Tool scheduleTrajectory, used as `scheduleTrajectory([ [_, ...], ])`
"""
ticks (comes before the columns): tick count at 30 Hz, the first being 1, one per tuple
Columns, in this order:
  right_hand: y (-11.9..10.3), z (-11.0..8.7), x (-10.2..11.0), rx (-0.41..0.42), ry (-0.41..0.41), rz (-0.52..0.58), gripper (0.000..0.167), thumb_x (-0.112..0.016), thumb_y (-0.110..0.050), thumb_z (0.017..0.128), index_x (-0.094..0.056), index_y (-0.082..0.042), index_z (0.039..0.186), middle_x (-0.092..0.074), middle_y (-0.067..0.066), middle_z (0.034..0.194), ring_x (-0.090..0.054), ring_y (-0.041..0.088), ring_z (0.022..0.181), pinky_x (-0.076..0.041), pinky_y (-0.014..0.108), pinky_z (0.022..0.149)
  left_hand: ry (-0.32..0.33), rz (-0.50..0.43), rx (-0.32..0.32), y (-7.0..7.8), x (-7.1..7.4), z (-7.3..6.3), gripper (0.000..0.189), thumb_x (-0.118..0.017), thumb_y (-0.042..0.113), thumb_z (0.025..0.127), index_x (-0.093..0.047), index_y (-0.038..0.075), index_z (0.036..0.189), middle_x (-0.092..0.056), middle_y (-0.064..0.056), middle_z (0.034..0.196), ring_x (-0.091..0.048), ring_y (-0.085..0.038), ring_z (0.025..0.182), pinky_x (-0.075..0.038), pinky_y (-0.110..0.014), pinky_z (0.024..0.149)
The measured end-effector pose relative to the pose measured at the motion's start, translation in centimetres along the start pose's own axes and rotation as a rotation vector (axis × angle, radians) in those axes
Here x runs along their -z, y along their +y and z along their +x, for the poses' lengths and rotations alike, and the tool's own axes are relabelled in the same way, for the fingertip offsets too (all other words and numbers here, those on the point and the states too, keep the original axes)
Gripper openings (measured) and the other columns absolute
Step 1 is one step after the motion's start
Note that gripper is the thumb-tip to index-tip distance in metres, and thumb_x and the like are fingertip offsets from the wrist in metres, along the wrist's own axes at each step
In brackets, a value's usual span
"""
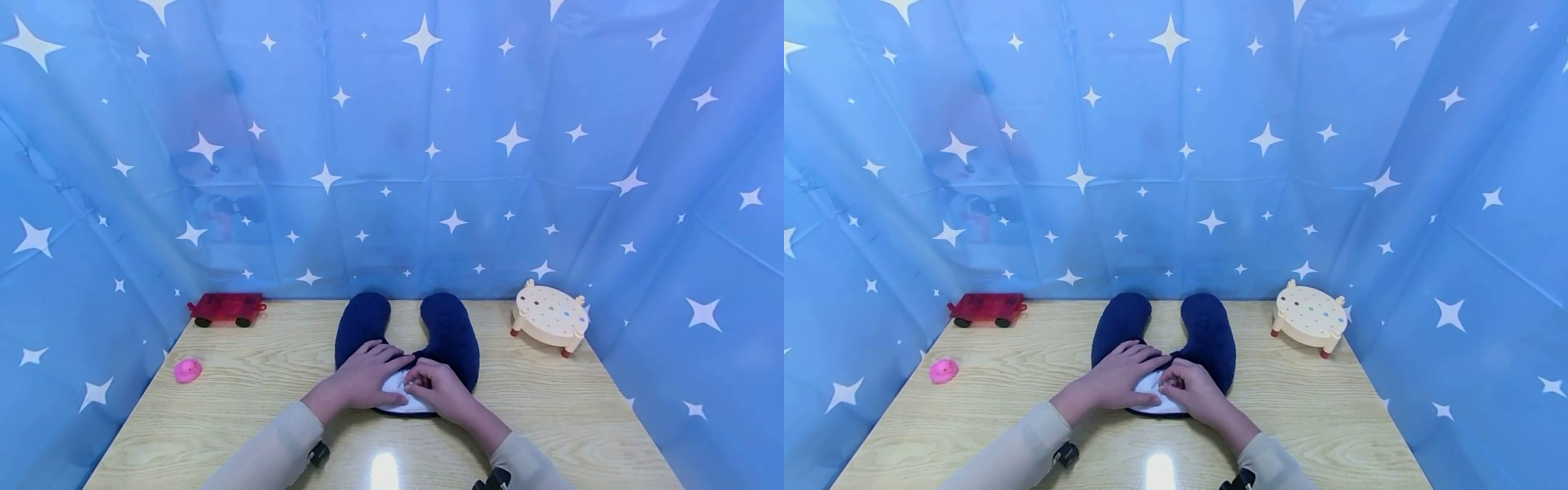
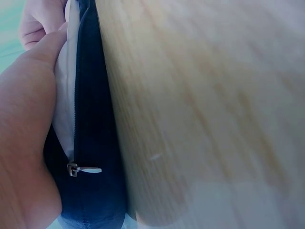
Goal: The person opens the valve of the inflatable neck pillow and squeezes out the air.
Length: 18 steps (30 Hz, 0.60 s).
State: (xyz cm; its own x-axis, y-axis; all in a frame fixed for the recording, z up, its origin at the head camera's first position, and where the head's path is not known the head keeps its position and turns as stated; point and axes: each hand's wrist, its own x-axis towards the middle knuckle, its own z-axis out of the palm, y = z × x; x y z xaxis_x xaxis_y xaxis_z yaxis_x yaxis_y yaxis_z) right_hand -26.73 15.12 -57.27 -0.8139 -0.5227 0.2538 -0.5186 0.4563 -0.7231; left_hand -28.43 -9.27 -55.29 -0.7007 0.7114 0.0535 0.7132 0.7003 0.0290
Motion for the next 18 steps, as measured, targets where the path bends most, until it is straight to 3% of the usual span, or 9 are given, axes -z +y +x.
scheduleTrajectory([
  [18,0.25,0.12,-0.02,-0.007,-0.014,0.008,0.012,-0.08,-0.009,0.102,-0.08,-0.021,0.102,-0.061,-0.014,0.09,-0.058,0.003,0.078,-0.051,0.023,0.07,-0.02,-0.004,0.005,-0.08,-0.18,0.02,0.088,-0.05,0.082,0.103,-0.042,0.029,0.173,-0.051,0.002,0.168,-0.044,-0.021,0.156,-0.024,-0.048,0.133],
])
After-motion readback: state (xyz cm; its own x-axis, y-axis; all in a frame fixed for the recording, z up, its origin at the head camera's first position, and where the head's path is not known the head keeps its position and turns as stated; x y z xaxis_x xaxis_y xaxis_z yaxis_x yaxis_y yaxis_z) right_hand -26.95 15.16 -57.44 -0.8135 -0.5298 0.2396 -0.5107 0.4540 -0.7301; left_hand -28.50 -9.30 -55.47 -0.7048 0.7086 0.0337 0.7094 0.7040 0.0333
